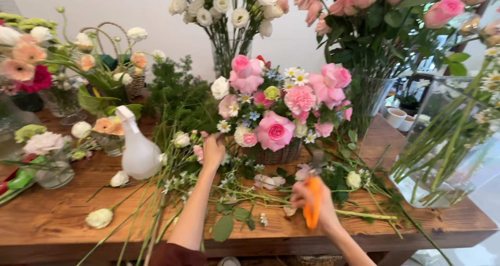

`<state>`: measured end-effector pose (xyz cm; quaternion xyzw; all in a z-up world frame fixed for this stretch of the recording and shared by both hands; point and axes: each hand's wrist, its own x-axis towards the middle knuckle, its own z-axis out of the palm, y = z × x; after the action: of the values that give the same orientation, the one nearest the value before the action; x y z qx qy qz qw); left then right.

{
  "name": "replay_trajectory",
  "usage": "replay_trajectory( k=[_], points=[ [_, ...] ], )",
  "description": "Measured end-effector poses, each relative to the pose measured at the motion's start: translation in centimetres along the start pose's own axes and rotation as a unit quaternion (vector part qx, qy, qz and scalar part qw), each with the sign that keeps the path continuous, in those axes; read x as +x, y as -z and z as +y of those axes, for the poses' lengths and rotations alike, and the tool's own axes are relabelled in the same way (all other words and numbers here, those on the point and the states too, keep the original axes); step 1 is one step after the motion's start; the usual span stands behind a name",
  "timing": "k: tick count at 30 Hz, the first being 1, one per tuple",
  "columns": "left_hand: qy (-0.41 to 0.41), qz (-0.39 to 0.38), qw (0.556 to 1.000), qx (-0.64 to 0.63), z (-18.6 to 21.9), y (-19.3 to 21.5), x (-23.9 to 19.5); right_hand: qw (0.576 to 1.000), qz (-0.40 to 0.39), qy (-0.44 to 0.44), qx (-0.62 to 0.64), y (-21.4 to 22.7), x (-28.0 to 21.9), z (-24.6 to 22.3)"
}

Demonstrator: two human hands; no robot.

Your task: The person arranges a floral bouquet in a wicker basket on a wooden table. They use orange shears to trim stems of various flowers, including pink roses, white daisies, and greenery, then place them into the arrangement.

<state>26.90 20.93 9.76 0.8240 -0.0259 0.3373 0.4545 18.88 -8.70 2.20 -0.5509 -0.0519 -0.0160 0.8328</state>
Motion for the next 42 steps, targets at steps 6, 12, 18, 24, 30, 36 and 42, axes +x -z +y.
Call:
replay_trajectory(
  k=[6,12,18,24,30,36,42],
  points=[
    [0.276,0.004,0.863,-0.422,0.6,-6.3,1.1,0.976,0.047,0.004,0.213,2.2,5.8,-3.5],
    [0.142,-0.006,0.986,-0.089,8.3,-5.2,-1.3,0.986,0.079,0.03,0.143,1.6,13.3,-2.2],
    [0.194,-0.026,0.969,-0.151,5.3,-6.0,-1.0,0.986,0.078,-0.09,0.121,1.5,14.7,-2.6],
    [0.244,-0.051,0.939,-0.238,3.1,-6.0,-0.8,0.997,-0.039,-0.054,0.034,2.1,14.5,-3.9],
    [0.219,0.343,0.881,0.242,3.8,-12.7,-1.3,0.997,-0.067,0.007,0.03,3.0,14.3,-3.4],
    [0.109,0.113,0.897,0.413,-0.5,-11.3,-1.1,0.999,-0.029,-0.03,0.001,3.4,12.8,-4.5],
    [0.24,-0.004,0.963,-0.121,4.3,-5.5,-3.5,0.983,-0.053,-0.088,0.153,4.2,10.1,-6.0]
  ],
)
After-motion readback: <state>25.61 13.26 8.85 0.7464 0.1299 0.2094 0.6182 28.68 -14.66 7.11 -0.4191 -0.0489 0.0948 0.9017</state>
